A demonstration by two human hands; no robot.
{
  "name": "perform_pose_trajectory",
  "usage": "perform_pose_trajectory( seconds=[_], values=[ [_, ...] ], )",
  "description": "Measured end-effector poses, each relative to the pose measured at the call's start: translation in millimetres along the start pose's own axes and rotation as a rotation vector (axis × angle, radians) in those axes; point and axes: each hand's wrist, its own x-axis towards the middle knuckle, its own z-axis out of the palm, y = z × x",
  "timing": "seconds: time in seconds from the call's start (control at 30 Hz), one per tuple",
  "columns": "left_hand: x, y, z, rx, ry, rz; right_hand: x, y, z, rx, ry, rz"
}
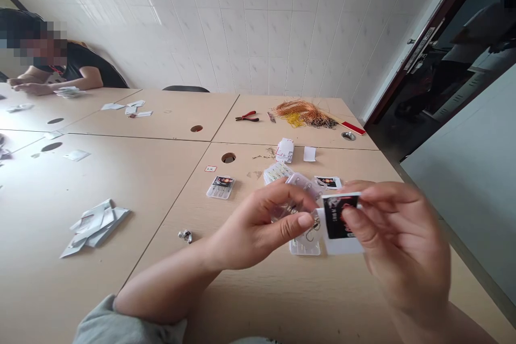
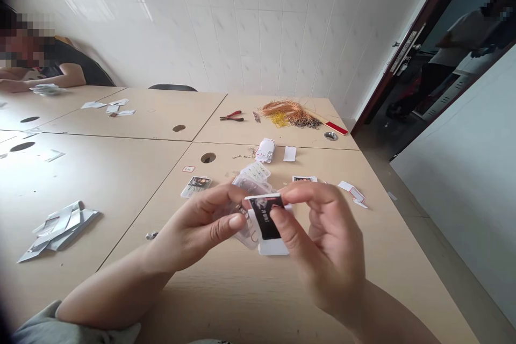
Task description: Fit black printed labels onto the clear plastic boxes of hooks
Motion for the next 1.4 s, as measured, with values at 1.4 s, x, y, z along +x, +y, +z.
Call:
perform_pose_trajectory(
  seconds=[1.4],
  values=[
    [-7.6,10.2,7.2,-0.093,0.013,0.010,-9.8,-26.9,-3.4,-0.508,-0.204,-0.051]
  ],
)
